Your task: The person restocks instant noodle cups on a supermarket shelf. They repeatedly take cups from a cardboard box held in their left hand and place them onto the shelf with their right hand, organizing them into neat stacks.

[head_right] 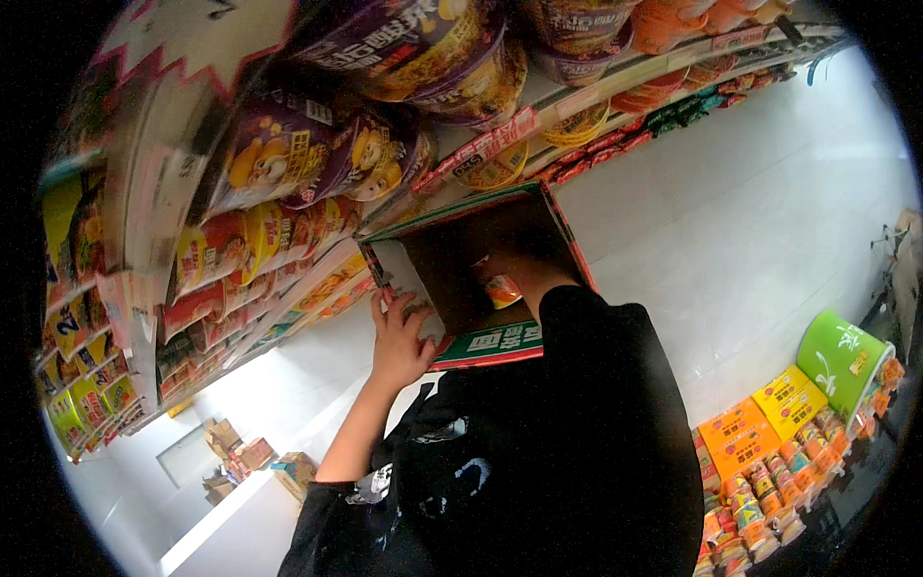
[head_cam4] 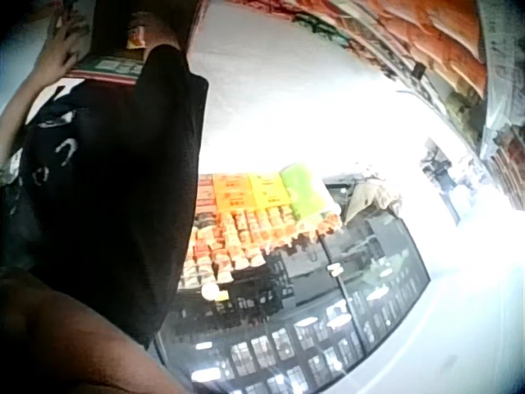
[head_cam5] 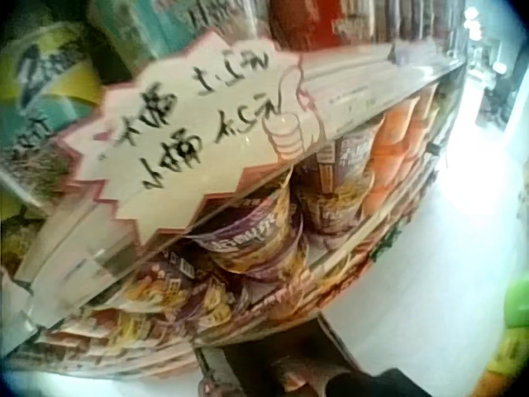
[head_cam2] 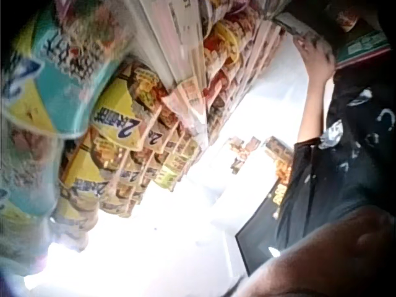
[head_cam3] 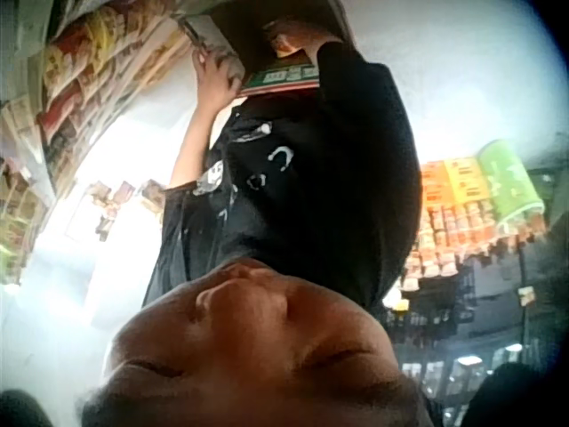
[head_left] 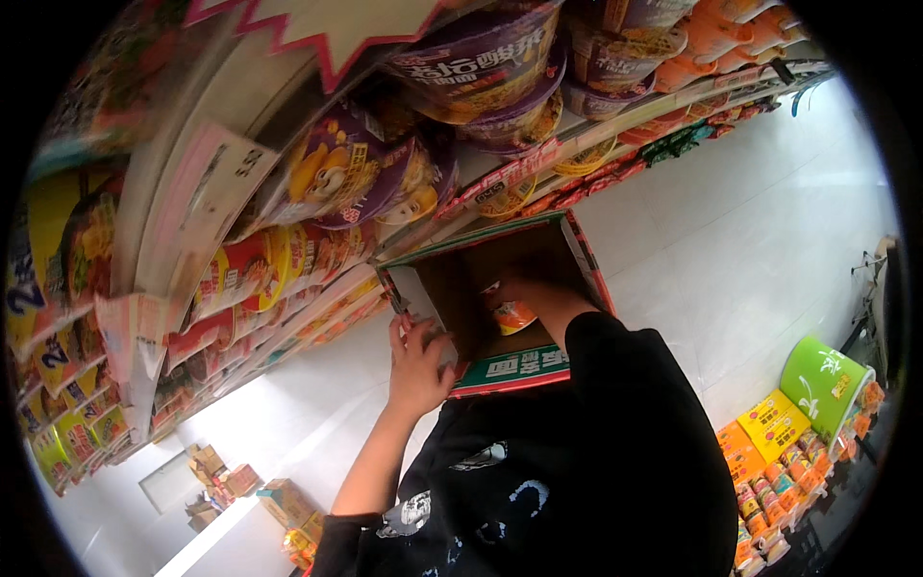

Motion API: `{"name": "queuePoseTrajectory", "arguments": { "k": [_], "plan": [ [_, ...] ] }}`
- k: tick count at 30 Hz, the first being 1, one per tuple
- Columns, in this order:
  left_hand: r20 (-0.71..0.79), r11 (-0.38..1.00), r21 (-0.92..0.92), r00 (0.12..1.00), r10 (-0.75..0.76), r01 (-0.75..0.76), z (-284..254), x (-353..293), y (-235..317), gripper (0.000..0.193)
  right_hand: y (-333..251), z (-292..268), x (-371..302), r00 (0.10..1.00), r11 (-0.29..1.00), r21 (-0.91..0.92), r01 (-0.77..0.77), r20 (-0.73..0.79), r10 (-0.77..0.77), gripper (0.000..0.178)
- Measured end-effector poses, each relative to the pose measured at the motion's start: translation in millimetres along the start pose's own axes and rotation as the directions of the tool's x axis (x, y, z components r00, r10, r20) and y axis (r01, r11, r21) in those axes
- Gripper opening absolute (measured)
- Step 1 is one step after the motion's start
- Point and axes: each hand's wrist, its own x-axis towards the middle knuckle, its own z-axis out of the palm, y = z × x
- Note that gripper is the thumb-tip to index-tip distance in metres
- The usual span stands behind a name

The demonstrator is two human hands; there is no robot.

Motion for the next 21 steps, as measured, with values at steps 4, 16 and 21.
{"name": "queuePoseTrajectory", "arguments": {
  "k": [4, 16, 21],
  "plan": [
    [-0.026, 0.999, -0.017, 0.999, 0.031, -0.031, 3, -1, -4, 0.052, -80, -39, -34, 0.996, 0.997, -0.023, -0.080, -0.029, 0.079, 0.090],
    [-0.058, 0.996, -0.083, 0.998, 0.015, -0.020, 10, -9, -10, 0.061, -180, -99, -263, 0.904, 0.657, 0.662, 0.362, -0.421, -0.074, 0.097],
    [-0.144, 0.925, -0.379, 0.989, -0.037, -0.021, -13, -5, 1, 0.067, -178, -70, -287, 0.780, 0.136, 0.769, 0.625, -0.615, -0.114, 0.096]
  ]
}}
